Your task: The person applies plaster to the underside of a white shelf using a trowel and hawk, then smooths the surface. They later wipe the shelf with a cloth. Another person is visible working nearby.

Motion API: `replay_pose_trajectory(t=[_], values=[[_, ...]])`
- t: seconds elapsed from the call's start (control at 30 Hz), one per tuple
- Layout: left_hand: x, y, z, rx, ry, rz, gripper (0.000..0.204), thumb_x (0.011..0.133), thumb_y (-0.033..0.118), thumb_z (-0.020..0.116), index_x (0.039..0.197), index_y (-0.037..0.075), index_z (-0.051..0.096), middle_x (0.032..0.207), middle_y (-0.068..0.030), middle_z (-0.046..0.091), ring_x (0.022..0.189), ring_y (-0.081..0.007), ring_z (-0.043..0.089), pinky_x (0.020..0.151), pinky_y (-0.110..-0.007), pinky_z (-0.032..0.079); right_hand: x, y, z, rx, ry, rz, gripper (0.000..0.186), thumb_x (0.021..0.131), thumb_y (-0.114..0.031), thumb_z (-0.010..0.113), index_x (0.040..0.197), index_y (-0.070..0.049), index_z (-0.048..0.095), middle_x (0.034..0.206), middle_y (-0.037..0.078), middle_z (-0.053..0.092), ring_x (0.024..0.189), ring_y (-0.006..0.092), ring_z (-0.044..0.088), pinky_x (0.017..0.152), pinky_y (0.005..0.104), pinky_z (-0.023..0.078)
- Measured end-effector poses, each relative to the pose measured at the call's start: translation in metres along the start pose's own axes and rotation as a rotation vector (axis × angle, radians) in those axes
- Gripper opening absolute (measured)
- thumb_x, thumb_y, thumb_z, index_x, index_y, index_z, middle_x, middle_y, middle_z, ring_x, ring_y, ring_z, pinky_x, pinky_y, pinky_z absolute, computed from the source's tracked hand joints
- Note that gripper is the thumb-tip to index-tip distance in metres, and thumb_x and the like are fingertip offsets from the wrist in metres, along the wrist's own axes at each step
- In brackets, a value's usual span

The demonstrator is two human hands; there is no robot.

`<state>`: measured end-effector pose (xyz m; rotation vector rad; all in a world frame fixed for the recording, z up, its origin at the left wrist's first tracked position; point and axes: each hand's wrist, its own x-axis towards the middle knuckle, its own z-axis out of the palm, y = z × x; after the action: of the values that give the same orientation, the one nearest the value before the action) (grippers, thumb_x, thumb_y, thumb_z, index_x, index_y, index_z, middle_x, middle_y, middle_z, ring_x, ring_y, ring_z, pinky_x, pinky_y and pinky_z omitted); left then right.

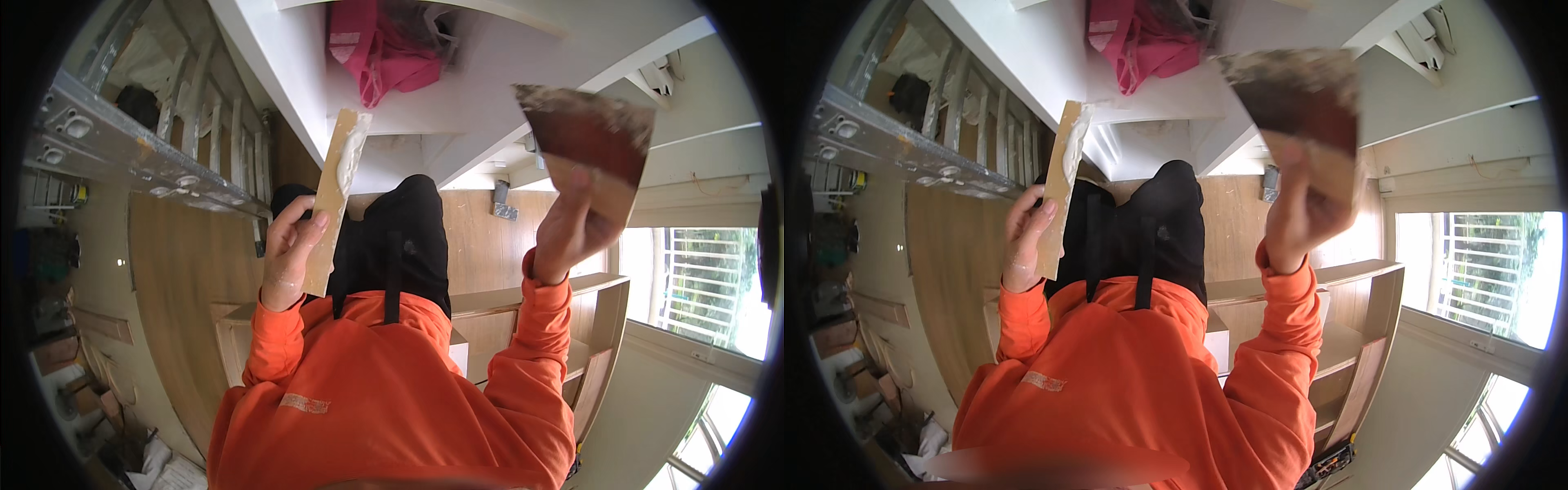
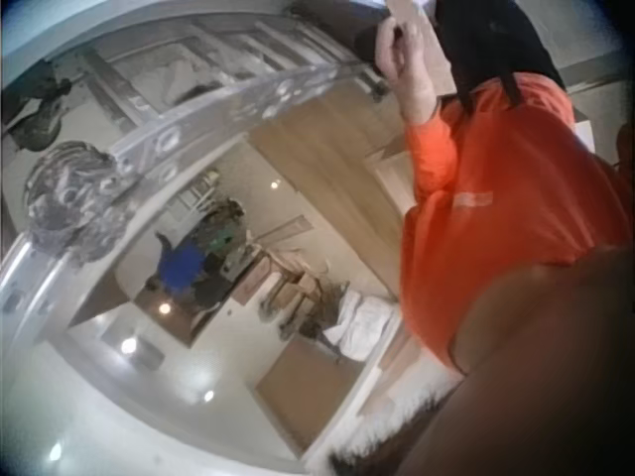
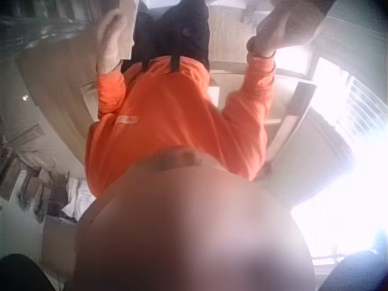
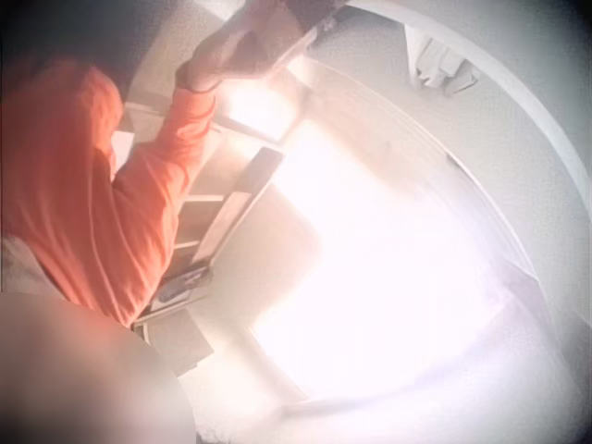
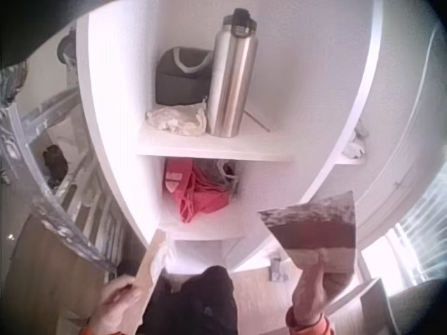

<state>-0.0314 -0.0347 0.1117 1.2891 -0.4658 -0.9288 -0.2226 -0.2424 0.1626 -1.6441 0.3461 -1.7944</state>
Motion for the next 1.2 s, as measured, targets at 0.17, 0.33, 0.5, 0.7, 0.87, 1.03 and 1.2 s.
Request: replay_pose_trajectory(t=[0.17, 0.33, 0.5, 0.7, 0.87, 1.03, 1.2], values=[[0.0, -0.007, -0.004, 0.046, 0.057, -0.016, 0.021, 0.092, 0.019, 0.057, 0.105, 0.003, 0.057, 0.067, -0.0008, 0.058, 0.045, -0.0051, 0.048, 0.04, -0.02, 0.039, 0.035, 0.045, -0.016, 0.243, 0.248, 0.218, 0.018, 0.087, -0.001, 0.063, 0.104, 0.0, 0.058, 0.099, 0.007, 0.063, 0.089, 0.0107, 0.06, 0.074, 0.0264, 0.051], [0.007, -0.015, -0.013, 0.038, 0.058, -0.048, 0.025, 0.091, 0.019, 0.056, 0.109, 0.002, 0.058, 0.073, -0.001, 0.057, 0.048, -0.005, 0.049, 0.039, -0.02, 0.041, 0.044, 0.08, -0.008, 0.005, 0.287, 0.182, 0.021, 0.086, -0.004, 0.065, 0.106, 0.0, 0.058, 0.1, 0.006, 0.064, 0.086, 0.01, 0.06, 0.073, 0.0243, 0.049], [0.019, -0.024, -0.017, 0.015, 0.09, -0.075, 0.021, 0.092, 0.019, 0.056, 0.106, 0.003, 0.058, 0.068, -0.0001, 0.057, 0.046, -0.0049, 0.048, 0.039, -0.02, 0.041, 0.04, 0.091, 0.006, -0.057, 0.261, 0.17, 0.02, 0.09, -0.012, 0.064, 0.104, 0.0, 0.057, 0.094, 0.004, 0.063, 0.082, 0.0089, 0.059, 0.069, 0.0241, 0.048], [0.027, -0.029, -0.02, -0.008, 0.039, -0.103, 0.022, 0.091, 0.018, 0.056, 0.107, 0.003, 0.058, 0.071, 0.0002, 0.057, 0.047, -0.0047, 0.049, 0.039, -0.02, 0.04, 0.006, 0.067, 0.018, 0.27, 0.282, 0.43, 0.028, 0.093, -0.011, 0.057, 0.117, -0.003, 0.045, 0.106, 0.008, 0.057, 0.088, 0.0158, 0.062, 0.071, 0.0336, 0.058], [0.024, -0.028, -0.02, -0.027, 0.037, -0.112, 0.021, 0.091, 0.018, 0.056, 0.107, 0.003, 0.057, 0.07, 0.0002, 0.058, 0.046, -0.0047, 0.049, 0.04, -0.02, 0.041, -0.023, 0.045, 0.024, 0.304, 0.266, 0.608, 0.034, 0.09, -0.003, 0.057, 0.122, -0.005, 0.047, 0.11, 0.009, 0.059, 0.093, 0.0192, 0.063, 0.075, 0.0344, 0.058], [0.013, -0.023, -0.021, -0.035, 0.061, -0.098, 0.02, 0.092, 0.018, 0.057, 0.105, 0.003, 0.057, 0.067, 0.0006, 0.058, 0.046, -0.0044, 0.049, 0.041, -0.02, 0.04, -0.039, 0.028, 0.029, 0.287, 0.247, 0.599, 0.034, 0.088, 0.003, 0.058, 0.12, -0.004, 0.049, 0.107, 0.011, 0.061, 0.089, 0.0193, 0.065, 0.074, 0.0347, 0.058], [0.001, -0.025, -0.025, -0.042, 0.074, -0.105, 0.019, 0.093, 0.019, 0.056, 0.103, 0.003, 0.057, 0.065, 0.0014, 0.056, 0.046, -0.0039, 0.049, 0.041, -0.019, 0.039, -0.048, 0.013, 0.034, 0.285, 0.107, 0.585, 0.033, 0.087, 0.002, 0.058, 0.118, -0.003, 0.049, 0.107, 0.011, 0.061, 0.09, 0.0198, 0.064, 0.073, 0.0362, 0.058]])
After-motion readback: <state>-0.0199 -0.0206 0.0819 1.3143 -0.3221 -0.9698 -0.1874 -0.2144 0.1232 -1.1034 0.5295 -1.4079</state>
